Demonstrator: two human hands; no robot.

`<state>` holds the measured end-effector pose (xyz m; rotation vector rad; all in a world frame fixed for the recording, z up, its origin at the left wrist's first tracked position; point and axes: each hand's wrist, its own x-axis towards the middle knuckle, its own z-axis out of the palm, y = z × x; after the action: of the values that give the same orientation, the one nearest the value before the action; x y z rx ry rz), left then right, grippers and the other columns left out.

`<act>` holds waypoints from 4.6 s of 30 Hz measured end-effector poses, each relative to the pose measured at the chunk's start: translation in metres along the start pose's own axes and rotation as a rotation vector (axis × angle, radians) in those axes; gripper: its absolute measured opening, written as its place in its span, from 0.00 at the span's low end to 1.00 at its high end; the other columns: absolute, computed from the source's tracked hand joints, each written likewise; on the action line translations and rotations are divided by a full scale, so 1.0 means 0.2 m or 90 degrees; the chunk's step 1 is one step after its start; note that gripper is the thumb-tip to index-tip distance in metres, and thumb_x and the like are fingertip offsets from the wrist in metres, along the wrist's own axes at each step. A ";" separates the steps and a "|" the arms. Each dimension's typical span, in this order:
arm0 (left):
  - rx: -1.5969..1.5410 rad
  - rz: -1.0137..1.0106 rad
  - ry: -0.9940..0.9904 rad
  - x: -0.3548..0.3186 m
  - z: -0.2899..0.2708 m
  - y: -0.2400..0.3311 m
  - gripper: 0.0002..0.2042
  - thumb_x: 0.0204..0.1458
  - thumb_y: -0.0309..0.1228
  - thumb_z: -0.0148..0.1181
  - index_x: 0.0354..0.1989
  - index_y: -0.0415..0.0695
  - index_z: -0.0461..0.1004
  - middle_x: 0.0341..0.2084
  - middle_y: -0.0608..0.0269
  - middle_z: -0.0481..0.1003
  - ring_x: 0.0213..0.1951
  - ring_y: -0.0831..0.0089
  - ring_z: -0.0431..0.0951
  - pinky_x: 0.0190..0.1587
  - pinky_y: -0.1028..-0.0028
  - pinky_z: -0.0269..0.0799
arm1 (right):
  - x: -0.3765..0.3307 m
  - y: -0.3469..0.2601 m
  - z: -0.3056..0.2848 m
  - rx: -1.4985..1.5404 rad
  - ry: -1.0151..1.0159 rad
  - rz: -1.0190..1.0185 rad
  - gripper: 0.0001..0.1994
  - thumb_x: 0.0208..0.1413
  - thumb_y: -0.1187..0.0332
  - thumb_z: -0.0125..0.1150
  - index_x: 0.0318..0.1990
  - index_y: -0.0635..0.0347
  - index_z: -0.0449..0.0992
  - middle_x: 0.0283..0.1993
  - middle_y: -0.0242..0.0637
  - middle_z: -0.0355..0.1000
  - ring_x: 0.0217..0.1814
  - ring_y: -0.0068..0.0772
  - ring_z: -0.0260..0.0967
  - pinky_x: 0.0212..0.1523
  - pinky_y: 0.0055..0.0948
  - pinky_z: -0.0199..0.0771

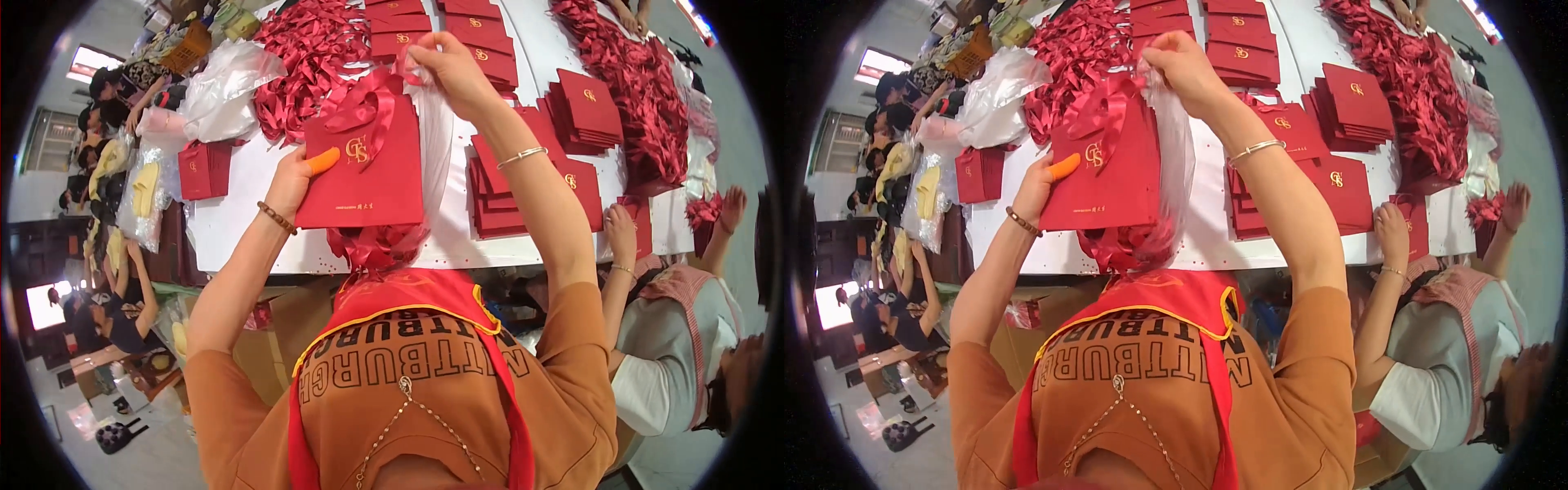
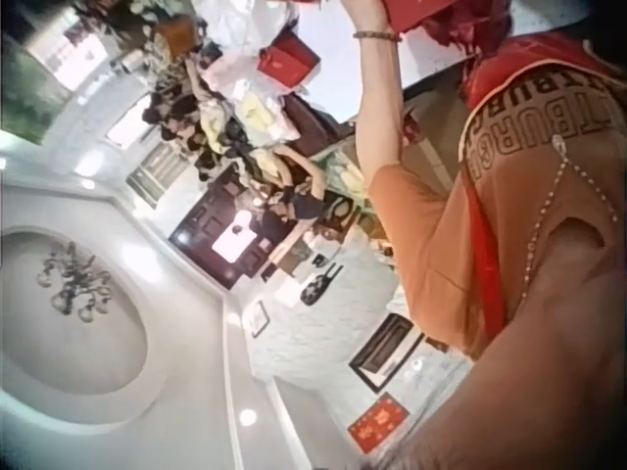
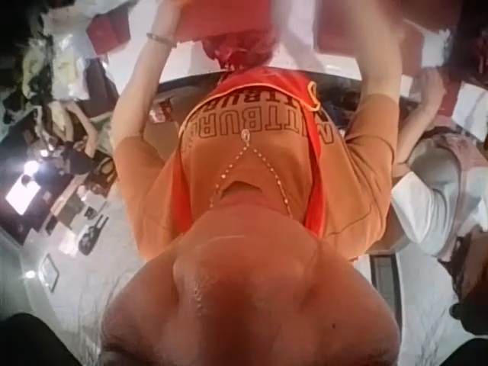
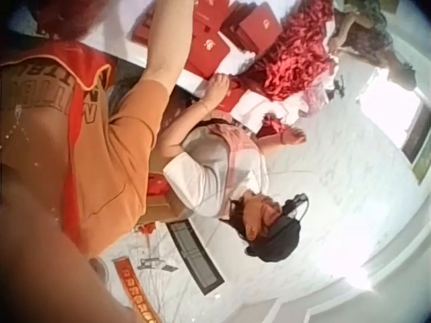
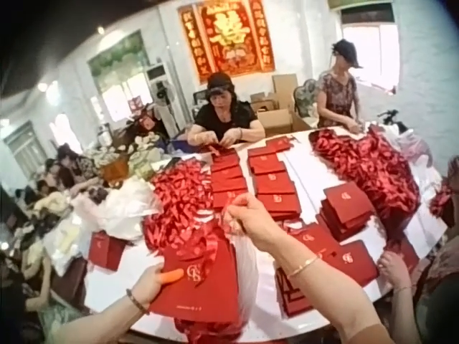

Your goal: Packaging red gift bags or envelopes into plastic bags in a factory or workshop setting.

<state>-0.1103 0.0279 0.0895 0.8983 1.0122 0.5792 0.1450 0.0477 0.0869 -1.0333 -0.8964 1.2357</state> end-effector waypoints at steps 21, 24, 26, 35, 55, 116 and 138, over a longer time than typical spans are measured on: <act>0.059 0.121 0.067 0.01 0.01 -0.04 0.30 0.42 0.22 0.63 0.52 0.38 0.53 0.36 0.50 0.71 0.31 0.68 0.76 0.29 0.71 0.76 | 0.22 -0.21 -0.06 -0.972 -0.588 -0.049 0.10 0.38 0.80 0.49 0.30 0.59 0.73 0.32 0.40 0.64 0.34 0.38 0.66 0.33 0.30 0.67; 0.109 0.121 0.092 0.01 0.02 -0.02 0.29 0.42 0.22 0.63 0.52 0.38 0.53 0.36 0.50 0.71 0.30 0.68 0.76 0.29 0.71 0.76 | 0.11 -0.15 -0.03 -1.212 -0.553 -0.083 0.12 0.42 0.79 0.47 0.33 0.58 0.75 0.36 0.43 0.65 0.37 0.42 0.68 0.36 0.34 0.70; 0.110 0.113 0.087 0.01 0.03 -0.01 0.29 0.43 0.23 0.63 0.51 0.38 0.53 0.35 0.50 0.71 0.30 0.68 0.76 0.29 0.71 0.76 | 0.09 -0.09 -0.01 -1.376 -0.429 -0.147 0.10 0.44 0.76 0.48 0.34 0.57 0.75 0.36 0.44 0.66 0.38 0.43 0.70 0.36 0.38 0.73; 0.136 0.110 0.090 0.05 -0.01 -0.07 0.29 0.42 0.28 0.63 0.52 0.41 0.55 0.37 0.49 0.72 0.31 0.66 0.77 0.31 0.71 0.75 | 0.32 -0.05 0.09 -1.408 -0.229 -0.302 0.11 0.54 0.65 0.43 0.42 0.44 0.71 0.24 0.38 0.72 0.31 0.35 0.74 0.24 0.31 0.73; 0.278 0.163 0.076 0.16 -0.03 -0.03 0.26 0.43 0.28 0.61 0.52 0.37 0.61 0.38 0.57 0.72 0.36 0.72 0.74 0.37 0.75 0.72 | -0.44 -0.34 0.32 -0.868 0.002 -0.704 0.43 0.36 0.64 0.70 0.61 0.52 0.50 0.54 0.43 0.53 0.53 0.40 0.55 0.50 0.34 0.61; 0.359 0.208 0.133 0.33 -0.03 -0.13 0.25 0.42 0.29 0.61 0.50 0.37 0.62 0.39 0.55 0.73 0.35 0.70 0.75 0.37 0.73 0.72 | 0.02 0.09 0.27 -0.947 -0.241 -0.413 0.11 0.52 0.69 0.50 0.43 0.55 0.71 0.46 0.42 0.66 0.49 0.45 0.63 0.49 0.36 0.63; 0.470 0.092 0.156 0.23 -0.02 -0.07 0.22 0.46 0.33 0.56 0.48 0.34 0.64 0.36 0.53 0.73 0.34 0.70 0.76 0.36 0.72 0.73 | -0.44 0.09 0.29 -1.097 -0.471 -0.226 0.41 0.51 0.34 0.31 0.63 0.58 0.46 0.67 0.51 0.39 0.69 0.52 0.29 0.64 0.50 0.30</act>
<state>-0.0945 0.0573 0.0541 1.5871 1.4263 0.4400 0.0739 -0.0309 0.0869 -1.5154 -2.7895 0.2324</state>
